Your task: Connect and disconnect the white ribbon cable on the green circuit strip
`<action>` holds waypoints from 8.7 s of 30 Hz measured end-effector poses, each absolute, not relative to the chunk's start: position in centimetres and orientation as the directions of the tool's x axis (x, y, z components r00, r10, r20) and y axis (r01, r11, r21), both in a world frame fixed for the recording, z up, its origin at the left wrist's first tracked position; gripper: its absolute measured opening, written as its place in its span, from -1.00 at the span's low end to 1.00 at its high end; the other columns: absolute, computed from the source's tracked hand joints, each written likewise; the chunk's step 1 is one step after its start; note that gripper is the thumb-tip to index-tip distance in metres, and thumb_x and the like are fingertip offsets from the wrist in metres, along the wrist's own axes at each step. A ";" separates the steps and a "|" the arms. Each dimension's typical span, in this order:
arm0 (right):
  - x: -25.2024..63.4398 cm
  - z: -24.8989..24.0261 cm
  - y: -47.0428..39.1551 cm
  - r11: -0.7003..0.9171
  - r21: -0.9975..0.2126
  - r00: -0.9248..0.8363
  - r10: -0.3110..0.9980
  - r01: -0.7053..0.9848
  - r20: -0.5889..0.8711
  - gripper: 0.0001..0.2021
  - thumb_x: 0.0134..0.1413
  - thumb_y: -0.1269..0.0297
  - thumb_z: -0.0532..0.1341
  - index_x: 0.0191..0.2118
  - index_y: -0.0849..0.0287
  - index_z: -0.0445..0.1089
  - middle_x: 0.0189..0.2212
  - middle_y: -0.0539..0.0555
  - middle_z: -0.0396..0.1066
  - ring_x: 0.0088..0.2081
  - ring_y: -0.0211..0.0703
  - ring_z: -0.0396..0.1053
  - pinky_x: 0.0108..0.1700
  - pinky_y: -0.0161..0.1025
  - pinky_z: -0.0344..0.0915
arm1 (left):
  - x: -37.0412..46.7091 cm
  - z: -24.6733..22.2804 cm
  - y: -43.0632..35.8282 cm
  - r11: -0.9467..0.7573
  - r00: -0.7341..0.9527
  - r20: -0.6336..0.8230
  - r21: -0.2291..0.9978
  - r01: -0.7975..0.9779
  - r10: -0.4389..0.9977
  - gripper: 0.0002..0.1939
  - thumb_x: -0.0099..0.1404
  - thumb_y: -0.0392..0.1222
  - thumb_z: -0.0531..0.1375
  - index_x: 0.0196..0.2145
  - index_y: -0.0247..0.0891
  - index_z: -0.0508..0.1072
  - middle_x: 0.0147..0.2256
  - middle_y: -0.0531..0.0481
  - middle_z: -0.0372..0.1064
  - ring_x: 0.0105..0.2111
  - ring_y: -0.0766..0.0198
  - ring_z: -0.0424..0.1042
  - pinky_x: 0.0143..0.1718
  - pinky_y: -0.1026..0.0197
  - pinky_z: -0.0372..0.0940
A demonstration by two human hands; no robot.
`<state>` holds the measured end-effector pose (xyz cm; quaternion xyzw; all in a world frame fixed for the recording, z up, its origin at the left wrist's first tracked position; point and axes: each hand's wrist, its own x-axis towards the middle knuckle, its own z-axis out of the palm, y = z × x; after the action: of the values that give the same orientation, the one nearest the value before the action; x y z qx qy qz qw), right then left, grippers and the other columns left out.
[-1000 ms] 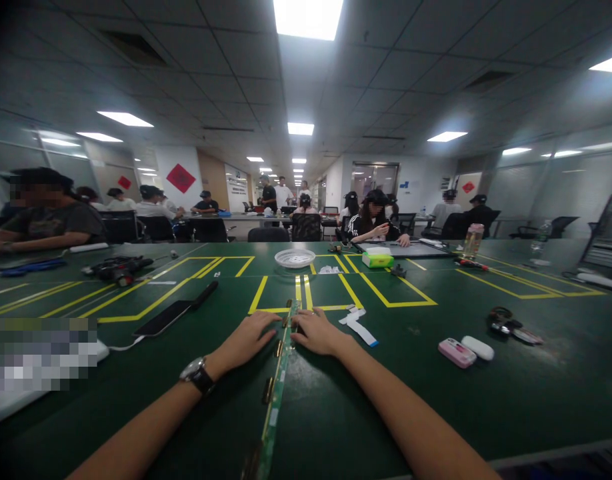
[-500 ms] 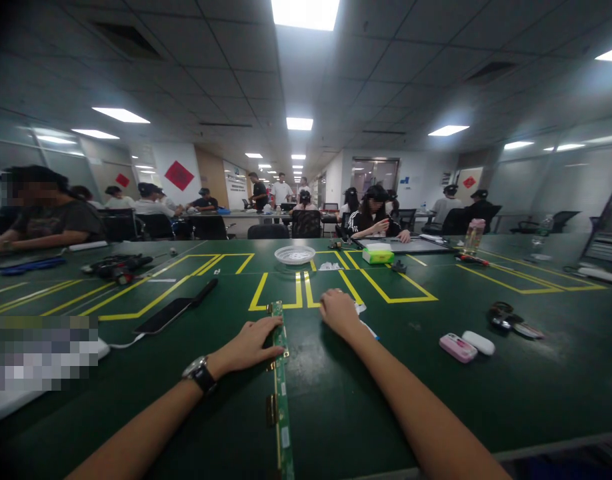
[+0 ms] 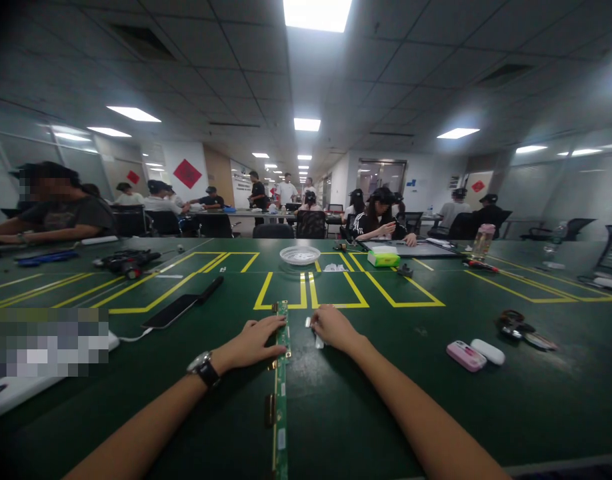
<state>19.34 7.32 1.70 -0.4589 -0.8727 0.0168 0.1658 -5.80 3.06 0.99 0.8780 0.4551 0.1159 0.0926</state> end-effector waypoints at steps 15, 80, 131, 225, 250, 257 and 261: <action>17.0 0.7 5.8 0.731 -0.302 -0.606 0.678 0.612 0.416 -0.91 0.05 0.36 0.22 -0.29 0.17 0.45 -0.30 0.06 0.43 -0.21 -0.17 0.32 -0.14 -0.27 0.18 | -5.7 0.2 3.5 -0.582 0.579 0.091 0.241 0.776 0.810 -0.34 0.34 0.28 -0.14 0.28 -0.08 -0.04 0.31 -0.08 -0.17 0.28 0.02 -0.15 0.14 -0.16 -0.10; 16.0 0.0 5.4 0.744 -0.252 -0.601 0.655 0.619 0.459 -0.91 0.05 0.41 0.19 -0.35 0.19 0.47 -0.32 0.08 0.47 -0.26 -0.18 0.35 -0.12 -0.24 0.17 | -5.6 0.1 3.5 -0.603 0.617 -0.001 0.208 0.770 0.787 -0.36 0.38 0.24 -0.27 0.31 -0.04 -0.21 0.33 -0.04 -0.34 0.30 0.00 -0.27 0.15 -0.20 -0.16; 16.1 -0.1 6.1 0.763 -0.371 -0.599 0.646 0.530 0.474 -0.88 0.06 0.38 0.23 -0.34 0.13 0.54 -0.32 0.05 0.52 -0.25 -0.22 0.43 -0.13 -0.33 0.27 | -4.5 -0.1 3.0 -0.577 0.583 0.004 0.150 0.803 0.812 -0.39 0.42 0.13 -0.31 0.32 -0.15 -0.22 0.33 -0.09 -0.36 0.31 0.00 -0.30 0.15 -0.29 -0.18; 23.3 0.5 10.2 0.517 -0.079 -0.444 0.795 0.852 0.414 -0.81 0.10 0.35 0.14 -0.27 0.11 0.51 -0.25 0.09 0.49 -0.13 -0.10 0.32 -0.08 -0.21 0.15 | -2.5 0.4 2.9 -0.700 0.695 0.095 0.149 0.698 0.713 -0.49 0.45 -0.03 -0.22 0.31 -0.01 -0.17 0.32 0.03 -0.21 0.29 0.15 -0.15 0.15 -0.04 -0.09; 27.4 0.7 11.2 0.132 -0.114 -0.088 0.941 0.985 0.327 -0.77 0.12 0.22 0.11 -0.20 0.15 0.45 -0.16 0.19 0.39 -0.08 0.03 0.28 -0.16 -0.18 0.19 | -3.0 1.3 1.8 -0.675 0.613 0.309 0.155 0.722 0.727 -0.56 0.38 0.05 -0.02 0.15 -0.09 0.19 0.19 -0.07 0.09 0.17 0.08 0.06 0.10 0.03 0.06; 28.1 1.0 11.2 0.067 -0.137 -0.002 0.902 0.988 0.431 -0.72 0.13 0.27 0.09 -0.10 0.22 0.42 -0.09 0.23 0.35 -0.02 0.08 0.24 -0.09 -0.09 0.22 | -3.0 0.9 1.9 -0.685 0.644 0.240 0.184 0.705 0.727 -0.51 0.39 0.09 -0.06 0.20 -0.10 0.13 0.21 -0.10 0.08 0.20 0.07 0.05 0.12 0.00 0.02; 25.8 1.1 10.8 0.380 -0.175 -0.243 0.820 0.908 0.518 -0.75 0.11 0.36 0.10 -0.10 0.22 0.40 -0.08 0.18 0.36 -0.01 -0.04 0.25 0.03 -0.12 0.18 | -2.9 0.9 1.9 -0.673 0.616 0.285 0.189 0.715 0.735 -0.52 0.39 0.08 -0.04 0.19 -0.09 0.13 0.20 -0.09 0.09 0.20 0.09 0.04 0.11 0.01 0.04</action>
<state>25.79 10.76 1.10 -0.5509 -0.7843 -0.0807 0.2736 -2.93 1.86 0.94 0.8983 0.4035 0.1714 0.0282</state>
